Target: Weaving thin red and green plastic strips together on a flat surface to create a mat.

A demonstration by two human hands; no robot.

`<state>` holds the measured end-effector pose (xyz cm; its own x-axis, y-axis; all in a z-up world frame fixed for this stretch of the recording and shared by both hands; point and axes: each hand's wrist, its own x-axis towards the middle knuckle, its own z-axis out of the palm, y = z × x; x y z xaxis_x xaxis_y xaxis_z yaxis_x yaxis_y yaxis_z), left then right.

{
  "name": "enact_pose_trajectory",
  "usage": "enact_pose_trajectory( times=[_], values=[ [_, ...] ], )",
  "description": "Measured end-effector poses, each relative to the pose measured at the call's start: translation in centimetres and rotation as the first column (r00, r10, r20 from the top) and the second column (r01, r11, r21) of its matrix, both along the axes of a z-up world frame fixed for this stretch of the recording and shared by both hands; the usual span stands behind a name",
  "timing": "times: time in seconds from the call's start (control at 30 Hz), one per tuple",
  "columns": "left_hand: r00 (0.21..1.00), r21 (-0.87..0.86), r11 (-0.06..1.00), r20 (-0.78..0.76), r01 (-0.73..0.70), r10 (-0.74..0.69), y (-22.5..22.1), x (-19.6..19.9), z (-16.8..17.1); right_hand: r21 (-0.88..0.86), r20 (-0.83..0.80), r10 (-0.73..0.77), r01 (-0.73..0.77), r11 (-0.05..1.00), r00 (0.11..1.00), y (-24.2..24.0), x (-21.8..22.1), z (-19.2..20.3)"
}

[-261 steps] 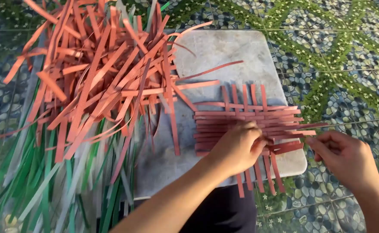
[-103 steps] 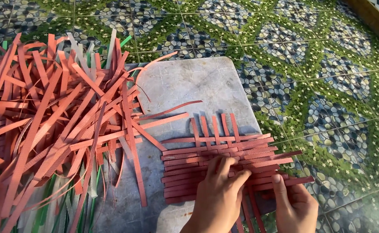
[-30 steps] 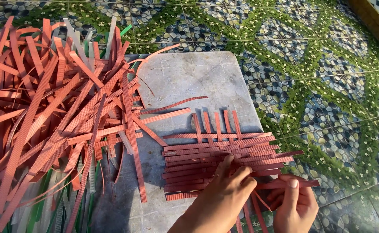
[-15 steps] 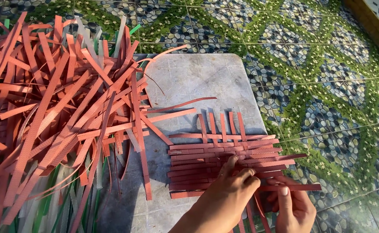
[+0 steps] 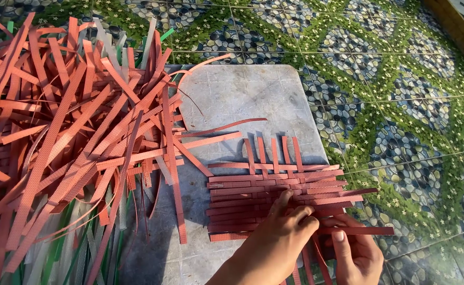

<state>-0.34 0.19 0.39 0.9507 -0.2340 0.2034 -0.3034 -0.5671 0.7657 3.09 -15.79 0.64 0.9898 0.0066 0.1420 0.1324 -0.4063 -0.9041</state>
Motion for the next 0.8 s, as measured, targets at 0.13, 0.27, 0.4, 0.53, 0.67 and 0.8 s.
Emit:
enact_pose_trajectory(
  times=[0.13,0.27,0.4,0.53,0.67,0.8],
  values=[
    [0.981,0.046,0.998,0.191,-0.03,0.021,0.0,-0.3,-0.1,-0.027,0.058,0.145,-0.144,0.989,0.988,-0.7,0.1,-0.5],
    [0.975,-0.034,0.998,0.215,-0.057,0.063,-0.2,-1.3,-0.2,0.076,-0.03,0.07,-0.068,0.995,0.997,-0.4,0.0,-0.3],
    [0.946,-0.036,0.989,0.288,-0.144,0.148,-0.8,-1.4,-0.5,0.114,-0.071,0.051,-0.042,0.993,0.996,0.5,-0.4,0.5],
    [0.973,-0.027,0.996,0.211,-0.088,0.092,-0.6,-1.7,-0.6,0.115,-0.056,0.017,-0.01,0.993,0.998,0.1,-0.1,-0.2],
    [0.971,-0.056,0.996,0.221,-0.074,0.085,-0.4,-1.9,-0.6,0.044,0.064,-0.043,0.04,0.998,0.997,0.2,0.3,-0.3],
    [0.984,-0.152,0.987,0.163,-0.048,0.073,0.7,-2.0,1.6,0.07,0.103,-0.062,0.055,0.996,0.993,-0.4,0.5,-1.1]
  ],
)
